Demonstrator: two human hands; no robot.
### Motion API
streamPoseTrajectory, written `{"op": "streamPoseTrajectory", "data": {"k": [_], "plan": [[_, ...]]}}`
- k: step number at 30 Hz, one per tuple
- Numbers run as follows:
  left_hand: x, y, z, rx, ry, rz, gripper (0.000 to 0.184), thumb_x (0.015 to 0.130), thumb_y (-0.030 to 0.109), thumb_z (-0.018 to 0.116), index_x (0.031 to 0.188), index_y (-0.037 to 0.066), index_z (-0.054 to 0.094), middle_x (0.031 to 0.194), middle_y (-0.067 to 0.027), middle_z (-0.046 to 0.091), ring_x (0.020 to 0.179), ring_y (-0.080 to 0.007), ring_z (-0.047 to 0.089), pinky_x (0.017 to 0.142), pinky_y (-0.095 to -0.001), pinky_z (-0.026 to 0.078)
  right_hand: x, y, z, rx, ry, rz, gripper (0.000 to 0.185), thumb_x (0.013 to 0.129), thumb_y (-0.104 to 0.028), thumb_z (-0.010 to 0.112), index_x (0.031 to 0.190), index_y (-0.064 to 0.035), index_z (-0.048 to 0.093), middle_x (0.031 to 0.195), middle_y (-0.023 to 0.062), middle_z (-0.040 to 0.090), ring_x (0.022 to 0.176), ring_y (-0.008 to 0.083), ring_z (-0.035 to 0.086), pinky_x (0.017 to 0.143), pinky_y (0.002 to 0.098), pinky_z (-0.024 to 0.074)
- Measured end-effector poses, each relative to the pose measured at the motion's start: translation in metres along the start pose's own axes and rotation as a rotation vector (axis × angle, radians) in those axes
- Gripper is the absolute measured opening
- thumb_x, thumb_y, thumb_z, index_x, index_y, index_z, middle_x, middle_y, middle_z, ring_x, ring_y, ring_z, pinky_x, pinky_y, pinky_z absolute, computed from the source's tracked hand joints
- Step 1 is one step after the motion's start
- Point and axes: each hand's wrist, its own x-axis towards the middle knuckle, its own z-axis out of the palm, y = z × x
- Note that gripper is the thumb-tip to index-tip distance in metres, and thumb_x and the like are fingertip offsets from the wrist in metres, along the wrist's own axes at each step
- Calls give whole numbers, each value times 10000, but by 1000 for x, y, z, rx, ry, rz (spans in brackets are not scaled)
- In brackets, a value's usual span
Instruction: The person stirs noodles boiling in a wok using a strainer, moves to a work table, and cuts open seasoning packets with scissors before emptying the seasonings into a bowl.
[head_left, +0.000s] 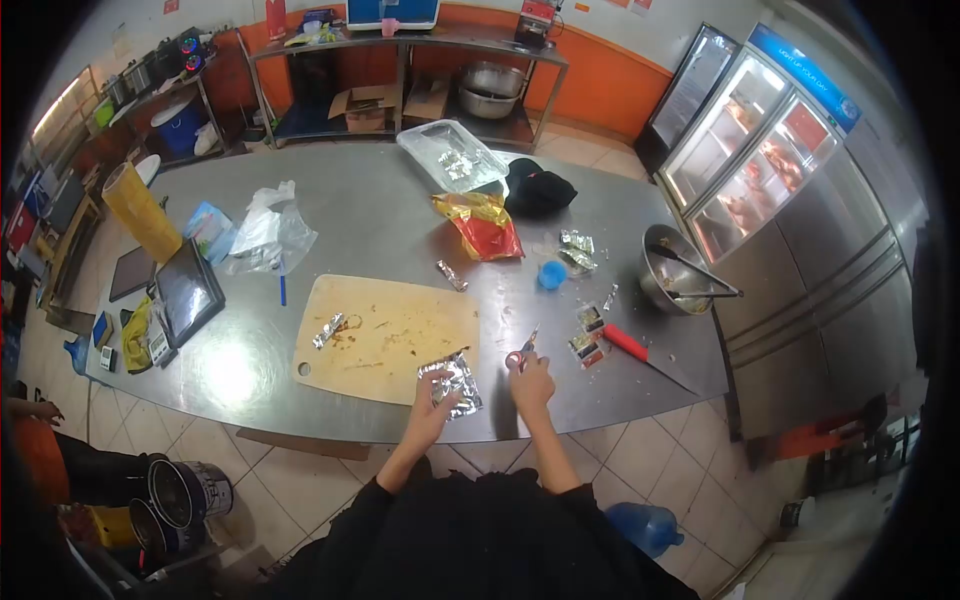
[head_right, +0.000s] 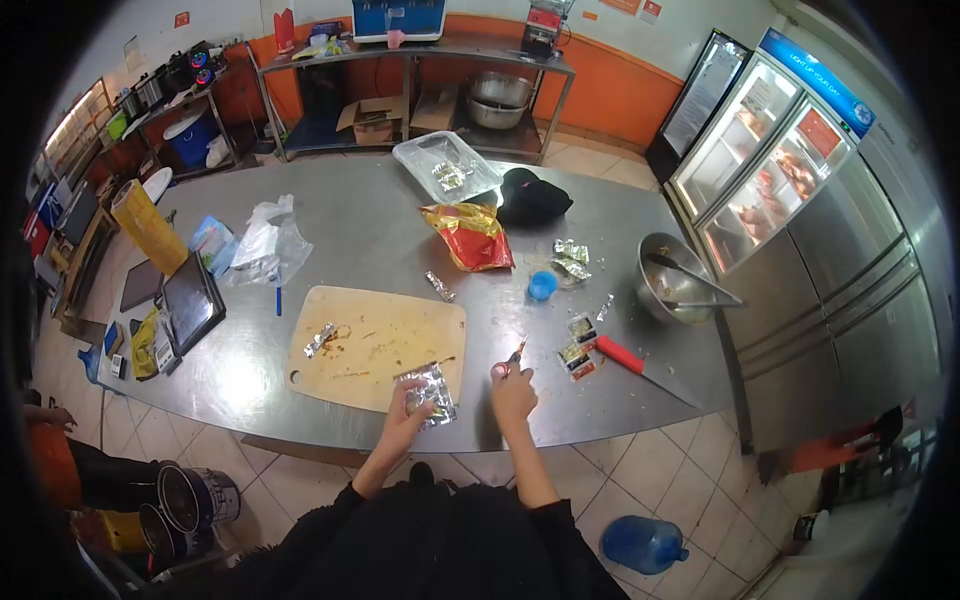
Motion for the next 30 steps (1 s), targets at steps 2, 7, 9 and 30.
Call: {"op": "streamPoseTrajectory", "data": {"k": [2, 7, 9, 30], "plan": [[3, 13, 0, -73, -25, 45, 233, 800, 108, 499, 1005, 55, 401, 940, -38, 439, 854, -103, 427, 705, -218, 378, 5, 15, 5, -6, -21, -7, 235, 740, -302, 512, 837, -89, 531, 773, 128, 520, 665, 315, 538, 588, 408, 420], [16, 7, -4, 11, -55, 235, 153, 814, 114, 486, 950, 56, 448, 922, -36, 446, 826, -90, 435, 718, -218, 373, 14, 45, 12, 83, -40, -17, 171, 696, -205, 556, 734, -39, 538, 739, 139, 544, 682, 315, 539, 608, 386, 429], [17, 20, -1, 66, -131, 203, 207, 789, 55, 507, 978, 58, 426, 937, -22, 441, 887, -101, 433, 750, -225, 392, 17, 47, 12, 112, -29, 21, 166, 674, -183, 576, 689, -21, 544, 692, 143, 559, 657, 321, 537, 610, 383, 427], [21, 43, 40, -178, 17, 208, 406, 746, 20, 537, 1113, 39, 366, 973, -59, 444, 839, -91, 465, 700, -208, 415, -52, 29, -94, 1104, -1018, -168, 410, 646, -146, 694, 980, -36, 482, 725, -1, 485, 717, 89, 500, 660, 222, 424]]}}
